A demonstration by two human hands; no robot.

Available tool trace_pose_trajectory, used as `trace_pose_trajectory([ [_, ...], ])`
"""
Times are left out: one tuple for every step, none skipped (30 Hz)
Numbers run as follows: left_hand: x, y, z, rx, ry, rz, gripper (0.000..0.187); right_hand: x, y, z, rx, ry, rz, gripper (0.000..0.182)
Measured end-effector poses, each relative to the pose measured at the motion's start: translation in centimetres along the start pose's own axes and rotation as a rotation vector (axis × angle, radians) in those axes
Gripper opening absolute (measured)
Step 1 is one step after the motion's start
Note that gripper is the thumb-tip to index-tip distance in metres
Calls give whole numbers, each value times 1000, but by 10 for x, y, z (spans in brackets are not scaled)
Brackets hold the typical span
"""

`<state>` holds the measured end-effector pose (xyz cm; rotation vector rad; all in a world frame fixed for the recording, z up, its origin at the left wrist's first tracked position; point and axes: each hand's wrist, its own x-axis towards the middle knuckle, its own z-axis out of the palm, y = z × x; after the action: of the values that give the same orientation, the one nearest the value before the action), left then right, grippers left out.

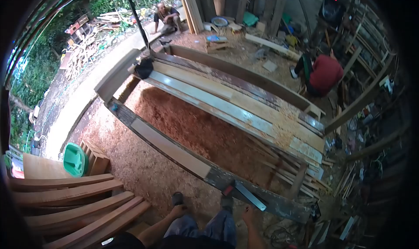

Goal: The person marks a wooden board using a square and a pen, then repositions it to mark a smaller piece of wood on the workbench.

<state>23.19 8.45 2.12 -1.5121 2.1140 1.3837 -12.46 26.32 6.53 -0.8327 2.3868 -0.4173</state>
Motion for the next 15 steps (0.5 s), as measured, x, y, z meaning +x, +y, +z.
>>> trace_pose_trajectory([
  [-7, -26, -18, -18, 45, -46, 32, 4, -21, 5, 2, 17, -17, 22],
  [-19, -52, -34, -34, 80, -98, 31, 2, -39, 13, -13, -68, 31, 23],
  [-24, -85, -49, -37, 83, -93, 31, -3, -54, 23, -29, -158, 84, 24],
  [-22, -118, -61, -77, 132, -112, 29, -4, -70, 36, -34, -154, 81, 24],
  [-28, -146, -73, -119, 179, -136, 27, 1, -81, 57, 12, -67, 54, 22],
  [-33, -164, -93, -122, 179, -138, 27, 0, -93, 75, 62, 19, 27, 21],
  [-33, -179, -113, -232, 212, -129, 26, -5, -109, 86, 52, 14, 25, 21],
  [-37, -187, -132, -345, 247, -124, 25, -5, -128, 97, 85, 36, 11, 21],
  [-36, -199, -149, -351, 253, -132, 25, -2, -150, 105, 126, 60, -4, 22],
  [-34, -210, -166, -366, 229, -229, 24, -1, -168, 111, 125, 54, -6, 22],
  [-31, -216, -184, -376, 201, -321, 24, 1, -181, 117, 138, 31, 10, 21],
  [-26, -217, -202, -366, 196, -319, 24, 4, -193, 125, 156, 13, 31, 21],
  [-19, -215, -219, -396, 205, -337, 26, 11, -204, 131, 219, 18, 6, 21],
  [-14, -214, -232, -424, 207, -361, 28, 17, -205, 138, 280, 21, -13, 22],
  [-7, -212, -246, -423, 215, -322, 27, 21, -212, 140, 333, -22, 63, 23],
])
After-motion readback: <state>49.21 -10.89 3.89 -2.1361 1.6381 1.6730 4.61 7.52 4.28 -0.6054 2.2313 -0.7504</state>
